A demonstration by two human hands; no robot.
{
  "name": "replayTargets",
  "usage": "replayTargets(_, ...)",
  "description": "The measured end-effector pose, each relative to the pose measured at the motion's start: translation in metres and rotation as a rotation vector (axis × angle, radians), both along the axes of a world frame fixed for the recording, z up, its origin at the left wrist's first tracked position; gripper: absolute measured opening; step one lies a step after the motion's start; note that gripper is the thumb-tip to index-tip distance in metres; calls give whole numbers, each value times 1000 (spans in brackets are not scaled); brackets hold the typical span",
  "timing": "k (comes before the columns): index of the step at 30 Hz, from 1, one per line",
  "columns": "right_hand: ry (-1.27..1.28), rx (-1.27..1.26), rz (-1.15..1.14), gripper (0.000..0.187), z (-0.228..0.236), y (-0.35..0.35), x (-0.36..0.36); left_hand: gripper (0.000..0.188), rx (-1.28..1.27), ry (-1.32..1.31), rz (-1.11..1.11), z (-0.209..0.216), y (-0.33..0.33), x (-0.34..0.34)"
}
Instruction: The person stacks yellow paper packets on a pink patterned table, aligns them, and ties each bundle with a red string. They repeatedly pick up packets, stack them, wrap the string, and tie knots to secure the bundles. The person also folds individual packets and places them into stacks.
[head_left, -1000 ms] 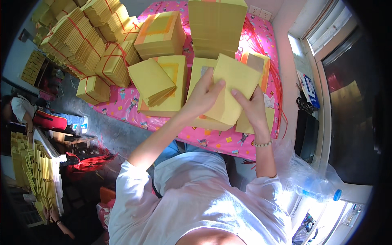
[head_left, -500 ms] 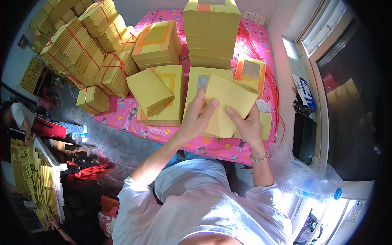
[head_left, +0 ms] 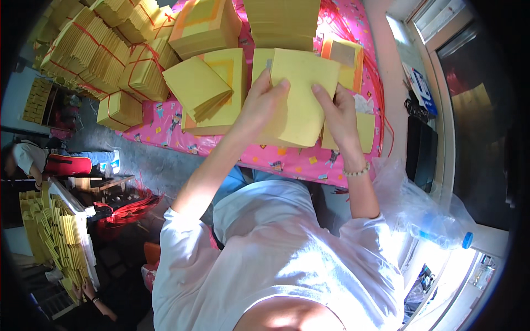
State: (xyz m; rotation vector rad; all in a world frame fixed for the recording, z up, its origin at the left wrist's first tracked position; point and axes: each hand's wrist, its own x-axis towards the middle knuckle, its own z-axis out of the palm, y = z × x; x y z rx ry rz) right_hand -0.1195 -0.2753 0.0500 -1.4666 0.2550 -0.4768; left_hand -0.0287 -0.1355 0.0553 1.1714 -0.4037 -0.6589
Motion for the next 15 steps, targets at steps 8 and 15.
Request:
replayTargets(8, 29, 52, -30, 28, -8, -10, 8, 31, 48, 11, -95, -7, -5, 15)
replayTargets(15, 9, 3, -55, 23, -8, -20, 4, 32, 14, 31, -122, -15, -2, 9)
